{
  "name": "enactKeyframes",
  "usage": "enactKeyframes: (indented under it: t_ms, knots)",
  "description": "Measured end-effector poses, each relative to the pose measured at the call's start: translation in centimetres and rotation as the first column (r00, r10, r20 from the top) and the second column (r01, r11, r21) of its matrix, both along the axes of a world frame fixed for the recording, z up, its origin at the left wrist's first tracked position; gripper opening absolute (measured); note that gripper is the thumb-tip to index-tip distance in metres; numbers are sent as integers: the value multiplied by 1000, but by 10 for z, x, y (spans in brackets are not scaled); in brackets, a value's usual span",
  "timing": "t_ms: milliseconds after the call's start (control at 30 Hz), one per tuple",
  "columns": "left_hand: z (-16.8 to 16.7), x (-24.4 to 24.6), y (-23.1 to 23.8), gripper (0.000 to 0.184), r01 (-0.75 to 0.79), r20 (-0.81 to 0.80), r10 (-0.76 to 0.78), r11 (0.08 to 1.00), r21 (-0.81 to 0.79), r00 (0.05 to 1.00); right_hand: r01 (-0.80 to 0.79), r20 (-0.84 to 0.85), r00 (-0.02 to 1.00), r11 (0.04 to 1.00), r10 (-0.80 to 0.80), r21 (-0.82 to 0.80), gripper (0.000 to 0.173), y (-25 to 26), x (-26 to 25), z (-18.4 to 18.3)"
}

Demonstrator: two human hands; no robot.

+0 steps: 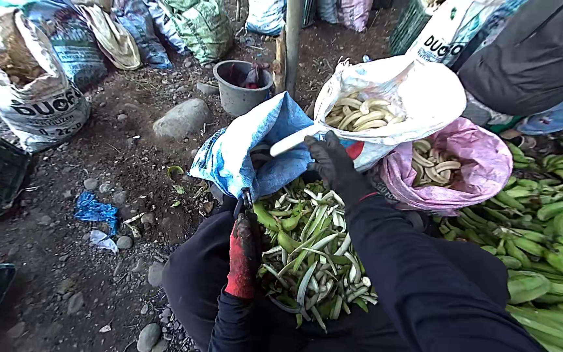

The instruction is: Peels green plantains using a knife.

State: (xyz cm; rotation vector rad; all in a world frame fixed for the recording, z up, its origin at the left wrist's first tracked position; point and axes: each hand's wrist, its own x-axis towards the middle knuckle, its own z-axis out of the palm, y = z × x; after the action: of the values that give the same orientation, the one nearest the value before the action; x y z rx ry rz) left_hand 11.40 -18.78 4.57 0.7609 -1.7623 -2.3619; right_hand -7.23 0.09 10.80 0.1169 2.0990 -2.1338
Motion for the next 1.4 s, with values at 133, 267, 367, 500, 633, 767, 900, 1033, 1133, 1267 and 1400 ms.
enactKeyframes:
  t_ms: [133,267,367,500,633,767,900,1033,1133,1267,1400]
  knots:
    - [-3,-4,1,47,-40,-43,41,999,31,998,-288,-26,936,808,350,515,65,-36,29,-38]
    - [-2,-7,5,47,-76,-103,85,993,86,991,-550,351,765,265,540,792,51,-81,62,-90]
    - [-3,-7,8,47,-86,-157,103,990,109,982,-508,400,777,109,487,854,68,-109,82,-122]
    - [-8,-10,12,48,-64,-182,71,997,44,981,-422,340,832,102,438,901,75,-114,82,-147]
    - [-8,-12,17,46,-19,-159,30,997,72,987,-436,348,809,86,474,896,86,-86,81,-126]
    - [-11,-8,20,50,54,-100,-59,997,-49,993,-412,192,843,373,503,831,92,-25,89,-99]
    - [-9,-3,25,53,148,-46,-154,982,-118,987,-303,-58,931,851,360,430,91,30,103,-77]
    - [-11,2,29,62,168,-117,-181,979,-116,976,-182,-231,966,941,117,-285,78,71,124,-41]
    - [-10,8,34,86,238,-252,-273,958,-160,928,-244,-281,958,672,55,-699,51,95,122,-28]
    - [-8,22,62,79,352,-219,-426,884,-307,878,125,3,970,489,-243,-864,30,95,119,-39]
    - [-26,25,90,59,379,-117,-574,666,-642,811,323,191,913,354,-361,-878,29,98,128,-63]
